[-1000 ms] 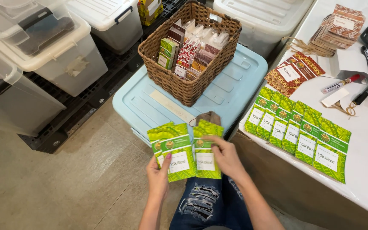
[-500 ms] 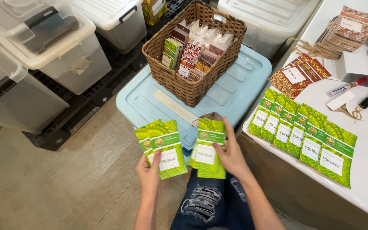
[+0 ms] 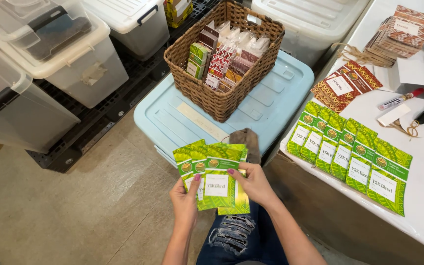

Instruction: The person organizes and sorts various green and brown coffee pouches, placing them into a wicker basket and arranging them on a table. The person handles the pouches individually, checking their labels and grouping them together before putting them into the basket.

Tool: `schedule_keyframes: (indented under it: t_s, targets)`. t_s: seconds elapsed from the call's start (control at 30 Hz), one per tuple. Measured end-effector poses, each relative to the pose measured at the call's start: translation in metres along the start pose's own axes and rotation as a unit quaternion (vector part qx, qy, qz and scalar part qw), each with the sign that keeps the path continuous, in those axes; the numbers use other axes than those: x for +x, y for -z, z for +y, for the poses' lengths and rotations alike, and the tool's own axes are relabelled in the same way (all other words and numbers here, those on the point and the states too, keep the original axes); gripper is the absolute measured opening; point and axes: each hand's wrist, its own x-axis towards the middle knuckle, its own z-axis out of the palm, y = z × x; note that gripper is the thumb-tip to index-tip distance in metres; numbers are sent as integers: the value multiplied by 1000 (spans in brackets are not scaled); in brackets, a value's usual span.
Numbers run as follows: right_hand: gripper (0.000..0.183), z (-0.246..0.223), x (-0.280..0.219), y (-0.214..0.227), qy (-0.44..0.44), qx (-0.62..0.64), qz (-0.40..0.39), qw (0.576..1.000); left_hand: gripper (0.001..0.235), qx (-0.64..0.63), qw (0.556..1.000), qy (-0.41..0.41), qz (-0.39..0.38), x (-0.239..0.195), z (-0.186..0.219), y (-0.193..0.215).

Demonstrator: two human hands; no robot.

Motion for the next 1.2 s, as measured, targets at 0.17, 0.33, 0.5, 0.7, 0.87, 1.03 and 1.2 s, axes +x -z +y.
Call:
schedule_keyframes:
  t_s: [0.17,0.33,0.5,0.7,0.87,1.03,1.2]
  targets:
    - [40,-42,-13,26,-18,-106,42,993,22,11,998,6,58,15,29,21]
    - [56,-27,-10,14,-53,-135,-2,989,19,25,999,9,24,9,18,14]
    - [15,-34,-14,-20,54,10,41,998,21,23,999,19,-12,-4,11,-12]
    - [22,-7,-3,22,-28,-61,45,997,23,65,996,-19,52,27,9,36]
    - [29,31,6,18,25,-145,50,988,21,106,994,33,-17,6,15,16]
    - [33,14,-14,-10,10,62,-26,998,20,243,965,-60,-85,-10,1,-3]
    - [37,0,-36,-12,59,-120,58,989,48,90,988,36,-117,-12,-19,-5]
